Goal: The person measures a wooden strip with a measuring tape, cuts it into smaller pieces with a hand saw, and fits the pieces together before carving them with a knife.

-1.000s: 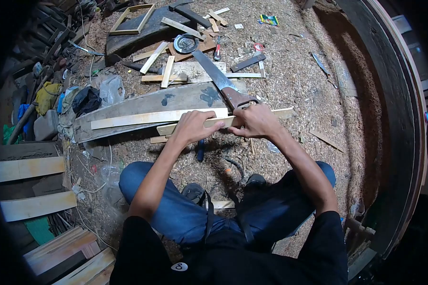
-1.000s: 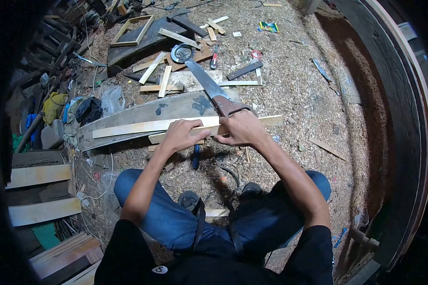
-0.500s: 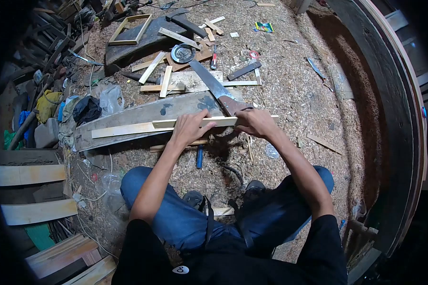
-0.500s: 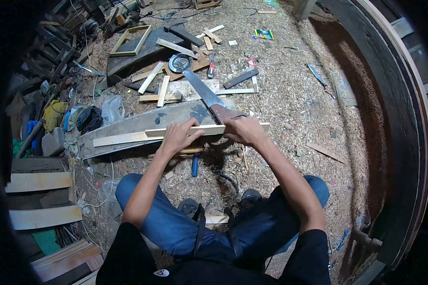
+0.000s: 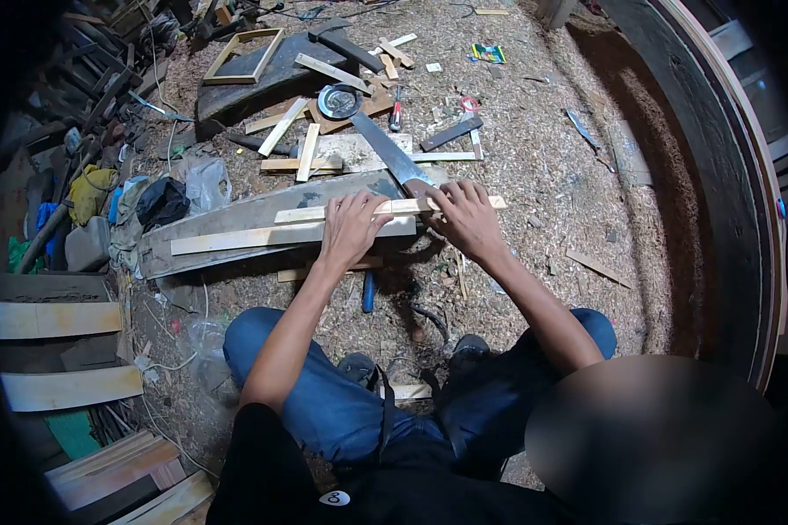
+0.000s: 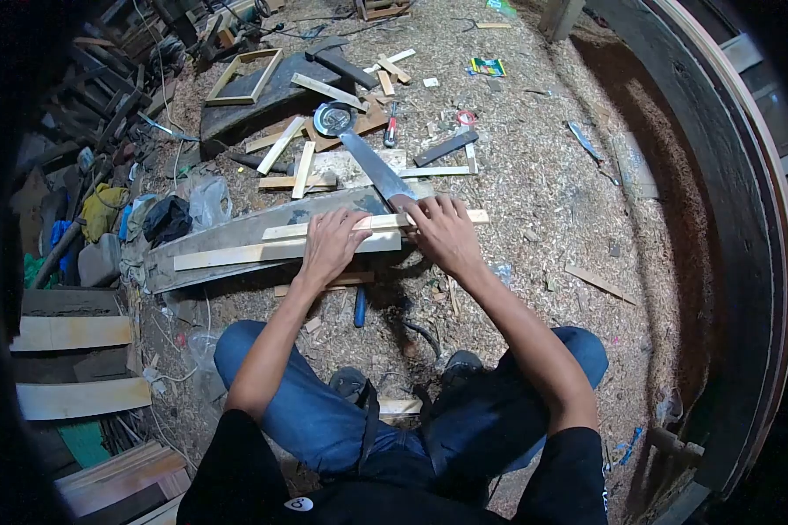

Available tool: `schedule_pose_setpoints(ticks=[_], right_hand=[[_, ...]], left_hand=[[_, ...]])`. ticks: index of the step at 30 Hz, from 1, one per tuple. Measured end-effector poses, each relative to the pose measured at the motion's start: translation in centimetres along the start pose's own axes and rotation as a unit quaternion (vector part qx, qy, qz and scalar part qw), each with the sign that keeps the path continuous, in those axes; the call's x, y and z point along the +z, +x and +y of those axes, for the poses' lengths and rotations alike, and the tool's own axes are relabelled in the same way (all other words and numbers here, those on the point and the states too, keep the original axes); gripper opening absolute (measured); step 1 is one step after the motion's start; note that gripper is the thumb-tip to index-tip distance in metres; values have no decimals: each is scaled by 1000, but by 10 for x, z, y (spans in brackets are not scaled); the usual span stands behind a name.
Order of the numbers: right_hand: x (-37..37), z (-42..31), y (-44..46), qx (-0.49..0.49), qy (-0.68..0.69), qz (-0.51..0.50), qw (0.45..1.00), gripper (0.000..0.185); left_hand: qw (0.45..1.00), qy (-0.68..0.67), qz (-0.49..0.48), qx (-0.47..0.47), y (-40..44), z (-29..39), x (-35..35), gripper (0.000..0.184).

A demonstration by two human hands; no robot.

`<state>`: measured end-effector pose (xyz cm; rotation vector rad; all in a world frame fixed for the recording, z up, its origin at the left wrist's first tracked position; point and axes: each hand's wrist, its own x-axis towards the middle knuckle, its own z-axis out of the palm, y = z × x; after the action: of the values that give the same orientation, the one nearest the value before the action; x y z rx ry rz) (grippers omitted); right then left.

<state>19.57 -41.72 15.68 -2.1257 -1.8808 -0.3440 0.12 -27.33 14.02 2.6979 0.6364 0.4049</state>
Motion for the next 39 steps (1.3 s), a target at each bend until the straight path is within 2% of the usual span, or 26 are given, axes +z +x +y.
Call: schedule_pose_setpoints(ticks=[2,6,8,9,10,12,14,23,26,28,29,30,31,32,34,35,36,39], right_hand=[[9,4,-4,12,-6,-87,996,44],[3,1,0,-22,76,-88,993,42],[8,2,5,14,216,-109,970,36],[9,0,8,-4,233,-30,972,30],[8,1,9,-4,235,-31,971,30],[1,3,11,52,336,-63,938,26],[1,2,11,50,334,-44,940,25],[-3,1,13,68,335,-102,934,37],[-1,1,13,62,323,-121,937,36],[-4,-2,14,44,257,-118,958,36],[-3,-3,12,44,257,-118,958,36],[2,-4,9,16,173,12,985,37],[6,-5,6,-12,85,142,986,37],[10,-4,1,-15,84,144,986,37],[20,2,-15,55,113,-123,984,45],[30,5,-23,45,78,-100,991,53],[35,9,-30,36,33,-119,992,59],[64,23,-50,4,-40,-146,989,51]], left_hand=[[999,3,17,28,1,-3,0,34],[998,-20,28,44,4,7,-3,36],[997,-37,19,66,5,13,-5,37],[996,-42,24,73,5,14,-4,39],[996,-41,23,71,5,14,-6,39],[995,-61,39,73,5,15,-10,40],[994,-64,41,77,6,14,-12,40],[992,-75,39,92,7,16,-15,38],[993,-65,35,88,6,15,-13,38],[994,-55,37,86,6,13,-10,39],[995,-61,48,62,6,10,-4,39],[995,-66,59,37,6,6,0,40],[995,-65,60,37,7,1,3,40],[996,-52,67,19,9,-5,4,41],[996,-40,77,6,14,-13,5,42],[995,-38,89,-17,17,-16,5,41],[994,-35,101,-39,20,-18,5,41],[990,-37,108,-77,24,-18,5,42]])
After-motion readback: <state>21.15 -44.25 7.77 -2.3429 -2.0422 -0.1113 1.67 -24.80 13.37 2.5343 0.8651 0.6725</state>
